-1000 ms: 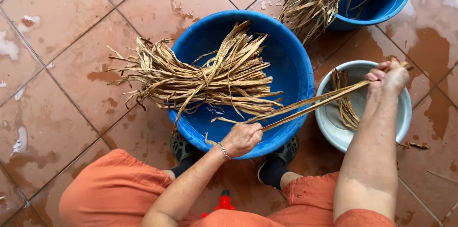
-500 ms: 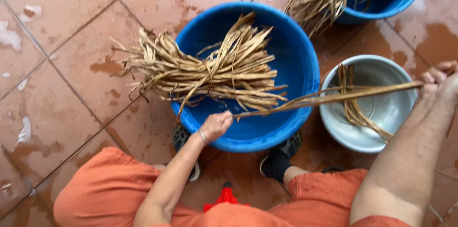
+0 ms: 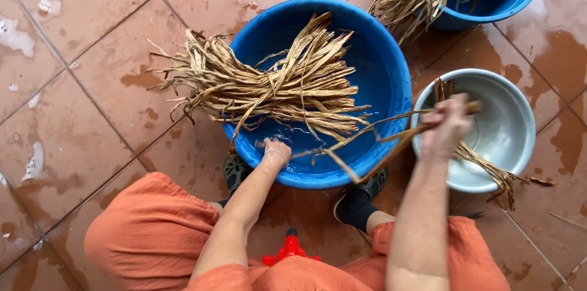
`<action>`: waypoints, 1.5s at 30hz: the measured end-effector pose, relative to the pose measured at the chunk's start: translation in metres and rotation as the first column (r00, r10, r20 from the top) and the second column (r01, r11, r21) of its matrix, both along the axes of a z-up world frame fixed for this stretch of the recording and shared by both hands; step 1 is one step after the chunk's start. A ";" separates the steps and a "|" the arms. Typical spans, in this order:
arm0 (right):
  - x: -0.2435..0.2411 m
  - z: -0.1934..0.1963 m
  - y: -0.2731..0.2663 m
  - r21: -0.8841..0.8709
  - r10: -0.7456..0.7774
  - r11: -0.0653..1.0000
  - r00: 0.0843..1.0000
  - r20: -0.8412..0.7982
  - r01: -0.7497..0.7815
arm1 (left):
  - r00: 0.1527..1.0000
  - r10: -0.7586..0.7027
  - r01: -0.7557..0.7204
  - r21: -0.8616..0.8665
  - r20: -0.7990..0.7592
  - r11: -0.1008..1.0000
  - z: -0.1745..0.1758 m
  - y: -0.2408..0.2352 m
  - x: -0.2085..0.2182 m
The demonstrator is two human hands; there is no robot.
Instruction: The person sits on a tiled floor and repeatedly pulls dried plant stalks from a large blue basin, strips them by hand, and places the processed pieces into a smaller white bowl. The person occasionally moves the bowl and continues the repetitive stripping action throughout the clip.
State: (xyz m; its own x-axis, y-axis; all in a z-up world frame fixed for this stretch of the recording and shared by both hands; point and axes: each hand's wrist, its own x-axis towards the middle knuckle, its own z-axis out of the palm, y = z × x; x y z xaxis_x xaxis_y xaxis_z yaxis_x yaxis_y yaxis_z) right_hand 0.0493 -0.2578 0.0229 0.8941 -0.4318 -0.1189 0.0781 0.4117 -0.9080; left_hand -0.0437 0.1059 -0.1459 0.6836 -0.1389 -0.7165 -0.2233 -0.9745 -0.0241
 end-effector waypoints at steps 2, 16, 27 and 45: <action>-0.012 -0.021 0.039 -0.042 0.039 0.998 0.991 -0.129 -0.045 | 0.996 -0.085 0.085 0.016 0.036 0.996 0.016 -0.007 0.011; -0.056 -0.073 0.074 0.037 0.118 0.993 0.906 -0.405 -0.113 | 0.791 0.107 0.153 -0.363 0.603 0.919 -0.020 -0.089 0.069; -0.048 -0.010 0.102 -0.065 0.326 0.934 0.915 -0.239 -0.351 | 0.801 0.572 -0.325 -0.930 -0.176 0.170 0.150 -0.105 0.062; -0.036 0.073 0.088 0.136 0.256 0.960 0.965 -0.056 -0.247 | 0.819 0.527 -0.060 -0.878 0.229 0.475 0.220 -0.182 0.062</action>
State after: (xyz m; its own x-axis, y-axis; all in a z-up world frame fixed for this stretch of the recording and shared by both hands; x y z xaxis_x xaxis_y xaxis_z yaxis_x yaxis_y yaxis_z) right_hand 0.0138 -0.1694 0.0958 0.9588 -0.1713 -0.2267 -0.1070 0.5213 -0.8466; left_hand 0.0186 -0.0757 0.0741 0.9772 -0.2109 -0.0229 -0.1102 -0.5971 0.7945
